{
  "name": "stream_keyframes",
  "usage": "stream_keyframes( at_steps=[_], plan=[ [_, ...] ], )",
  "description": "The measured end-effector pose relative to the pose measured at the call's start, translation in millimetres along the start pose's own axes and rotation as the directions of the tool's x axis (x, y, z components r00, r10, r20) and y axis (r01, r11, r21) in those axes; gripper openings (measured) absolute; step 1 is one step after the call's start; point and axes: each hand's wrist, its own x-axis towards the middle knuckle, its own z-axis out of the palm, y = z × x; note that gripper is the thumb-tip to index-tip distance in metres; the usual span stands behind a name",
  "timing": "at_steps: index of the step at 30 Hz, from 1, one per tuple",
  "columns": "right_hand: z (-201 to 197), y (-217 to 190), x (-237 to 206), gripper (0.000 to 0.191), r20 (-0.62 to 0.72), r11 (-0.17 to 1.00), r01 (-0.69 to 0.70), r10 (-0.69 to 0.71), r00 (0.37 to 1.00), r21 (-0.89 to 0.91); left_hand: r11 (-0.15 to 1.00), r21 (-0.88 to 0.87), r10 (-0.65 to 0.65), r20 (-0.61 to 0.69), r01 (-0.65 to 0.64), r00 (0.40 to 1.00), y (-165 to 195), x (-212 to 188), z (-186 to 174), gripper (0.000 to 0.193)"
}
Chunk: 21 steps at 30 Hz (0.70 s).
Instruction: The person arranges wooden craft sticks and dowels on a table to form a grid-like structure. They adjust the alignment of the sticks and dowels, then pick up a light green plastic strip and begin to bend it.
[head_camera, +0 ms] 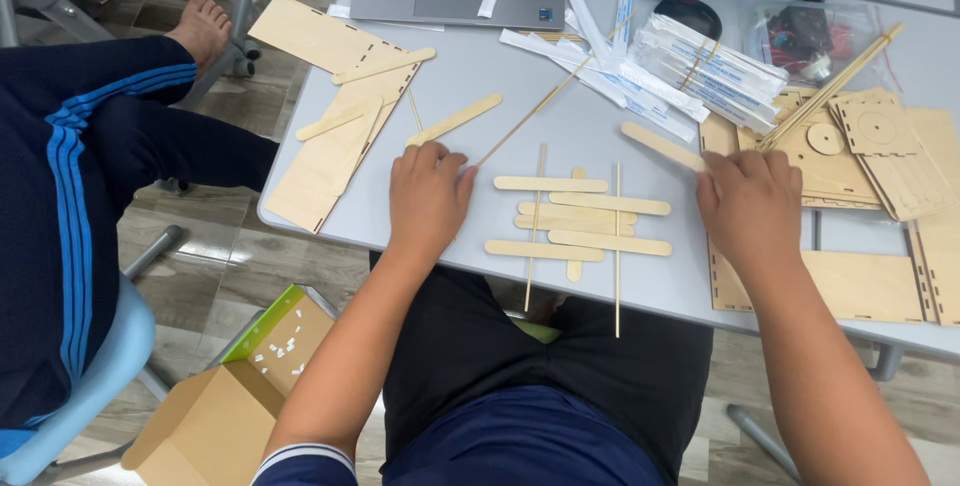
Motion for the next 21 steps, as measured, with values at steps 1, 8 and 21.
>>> stream_keyframes(
  at_steps=[1,8,21],
  plan=[
    [3.5,-1.3,15.5,0.021,0.002,1.000,0.024,-0.024,1.000,-0.003,1.000,0.003,-0.005,0.021,0.005,1.000,0.2,8.1,6.4,0.019],
    [25.9,-54.6,125.0,0.029,-0.093,0.958,0.287,-0.284,0.954,0.023,0.992,0.097,-0.091,0.146,0.077,0.985,1.8,28.3,21.0,0.013],
    [4.0,-69.7,178.6,0.013,-0.354,0.832,0.487,-0.386,0.852,0.265,0.949,-0.240,-0.228,-0.064,0.206,0.972,-11.7,42.5,9.7,0.011]
  ],
)
